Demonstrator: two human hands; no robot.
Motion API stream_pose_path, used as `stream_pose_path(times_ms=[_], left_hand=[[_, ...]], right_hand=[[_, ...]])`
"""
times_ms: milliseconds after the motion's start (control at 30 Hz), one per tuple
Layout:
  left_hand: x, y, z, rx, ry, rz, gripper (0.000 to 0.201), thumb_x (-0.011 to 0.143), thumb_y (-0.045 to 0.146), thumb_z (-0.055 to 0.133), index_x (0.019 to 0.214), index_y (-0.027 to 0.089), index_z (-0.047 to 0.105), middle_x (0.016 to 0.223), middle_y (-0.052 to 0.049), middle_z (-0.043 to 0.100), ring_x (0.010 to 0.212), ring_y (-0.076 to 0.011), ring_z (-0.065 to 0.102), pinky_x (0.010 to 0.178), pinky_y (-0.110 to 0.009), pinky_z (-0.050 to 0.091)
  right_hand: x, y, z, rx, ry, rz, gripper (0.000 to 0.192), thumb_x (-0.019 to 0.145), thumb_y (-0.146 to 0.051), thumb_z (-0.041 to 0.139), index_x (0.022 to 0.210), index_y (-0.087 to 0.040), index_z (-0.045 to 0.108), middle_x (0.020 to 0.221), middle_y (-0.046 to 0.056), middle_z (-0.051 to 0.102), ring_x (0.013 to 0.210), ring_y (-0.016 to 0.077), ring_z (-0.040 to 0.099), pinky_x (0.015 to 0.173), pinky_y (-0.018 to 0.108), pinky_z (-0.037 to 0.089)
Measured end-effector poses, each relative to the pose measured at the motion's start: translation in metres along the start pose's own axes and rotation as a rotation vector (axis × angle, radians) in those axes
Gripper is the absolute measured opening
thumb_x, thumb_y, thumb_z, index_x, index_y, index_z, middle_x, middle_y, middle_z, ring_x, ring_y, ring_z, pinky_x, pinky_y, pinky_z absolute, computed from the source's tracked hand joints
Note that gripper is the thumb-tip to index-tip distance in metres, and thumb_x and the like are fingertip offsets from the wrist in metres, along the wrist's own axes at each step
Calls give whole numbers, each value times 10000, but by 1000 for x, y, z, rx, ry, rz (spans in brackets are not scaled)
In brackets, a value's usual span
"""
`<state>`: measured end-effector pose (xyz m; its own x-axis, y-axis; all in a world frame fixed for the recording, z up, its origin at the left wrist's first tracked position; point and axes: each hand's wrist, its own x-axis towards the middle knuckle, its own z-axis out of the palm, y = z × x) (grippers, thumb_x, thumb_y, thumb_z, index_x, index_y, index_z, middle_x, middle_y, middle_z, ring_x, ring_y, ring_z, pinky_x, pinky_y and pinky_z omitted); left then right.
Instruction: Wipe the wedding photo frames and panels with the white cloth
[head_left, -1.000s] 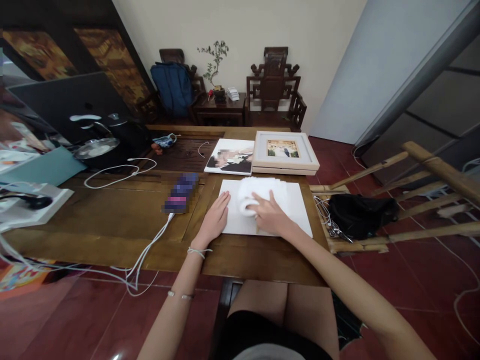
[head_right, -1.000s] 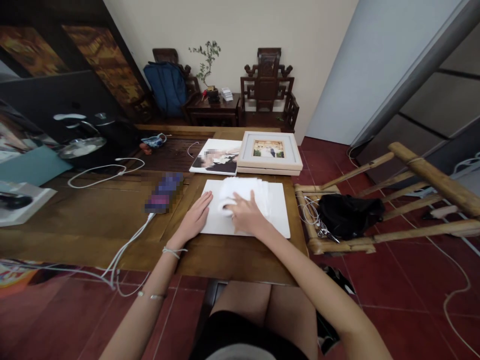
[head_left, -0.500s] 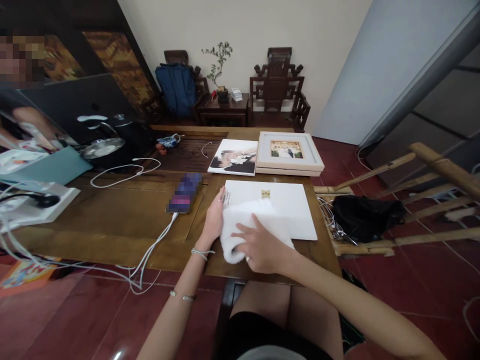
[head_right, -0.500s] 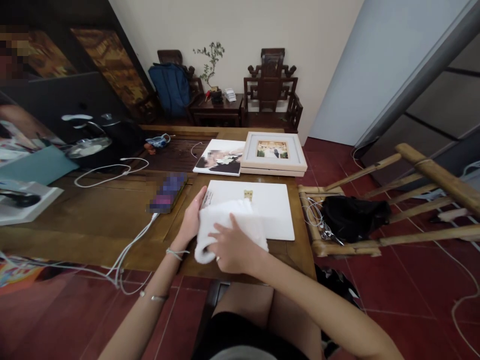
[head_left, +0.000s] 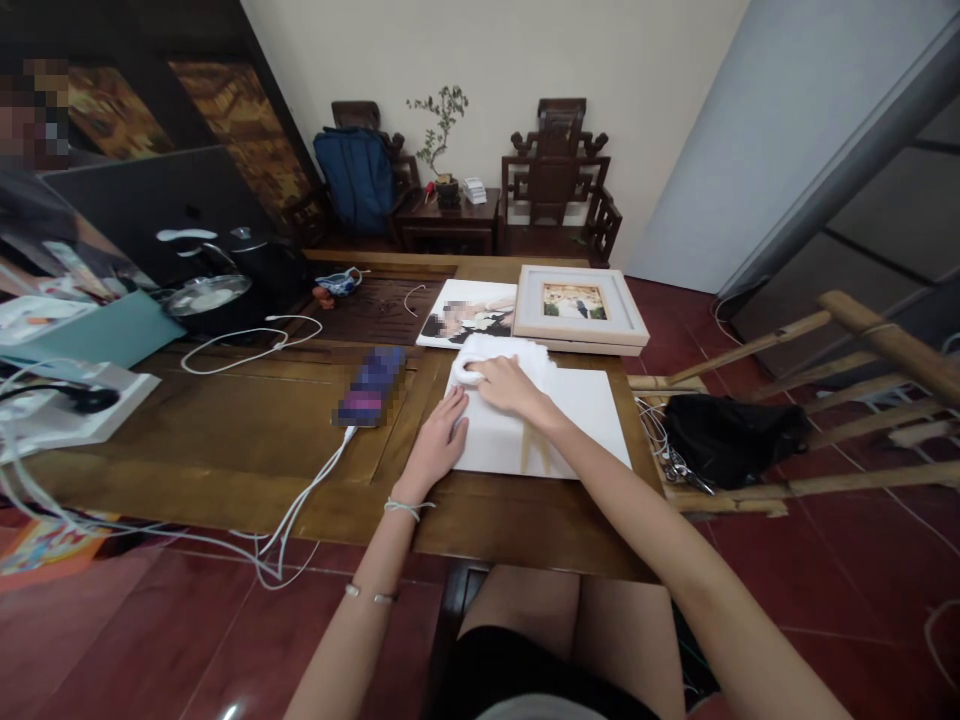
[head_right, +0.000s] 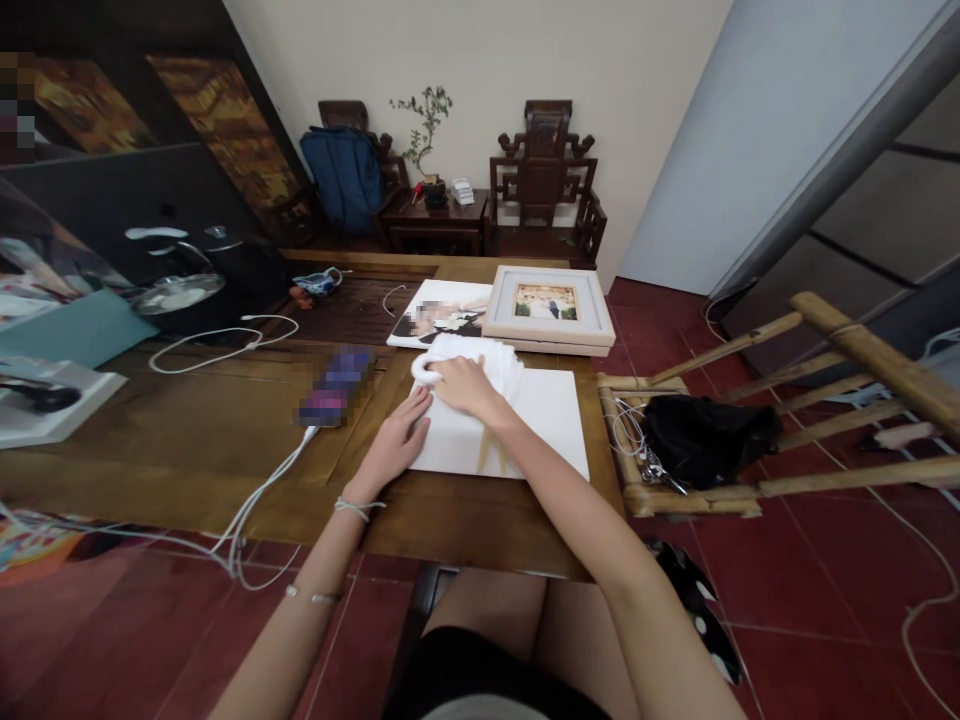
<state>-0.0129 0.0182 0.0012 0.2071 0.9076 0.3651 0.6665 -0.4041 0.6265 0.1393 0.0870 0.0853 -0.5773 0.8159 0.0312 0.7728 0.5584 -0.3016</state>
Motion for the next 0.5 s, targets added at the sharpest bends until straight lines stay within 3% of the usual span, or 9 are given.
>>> stream_pose_path(times_ms=[100, 200, 333, 500], left_hand=[[0, 2, -1, -8, 12, 1, 446, 892, 259, 414, 1320, 153, 484, 1401, -119, 454, 1349, -247, 339, 1118, -473, 281], [-1, 3, 0, -18, 13, -6, 440, 893, 262, 414, 1314, 157, 489, 1406, -116, 449, 1349, -243, 338, 1117, -471, 282], [-1, 2, 2, -26, 18, -13, 433, 897, 263, 406, 1306, 153, 497, 1409, -118, 442, 1348, -238, 342, 1119, -474, 280], [-2, 2, 3, -23, 24, -16, 434, 896, 259, 405, 1302, 135, 499, 1414, -127, 435, 1354, -231, 331, 1129, -450, 271]], right_hand=[[15, -12, 2, 6, -17, -12, 413, 813, -128, 407, 1158, -246, 601, 1130, 84, 656, 1056, 279, 569, 947, 491, 324], [12, -5, -2, 7, -4, 19, 437, 814, -124, 406, 1192, -245, 588, 1168, 80, 643, 1065, 273, 565, 936, 425, 354], [-16, 40, -19, 25, 6, 101, 484, 781, -85, 405, 1212, -202, 591, 1230, 58, 616, 1103, 266, 548, 926, 329, 381], [-79, 102, -34, -5, 107, 218, 458, 785, -83, 364, 1158, -155, 620, 1214, 80, 624, 1120, 271, 548, 964, 346, 367]])
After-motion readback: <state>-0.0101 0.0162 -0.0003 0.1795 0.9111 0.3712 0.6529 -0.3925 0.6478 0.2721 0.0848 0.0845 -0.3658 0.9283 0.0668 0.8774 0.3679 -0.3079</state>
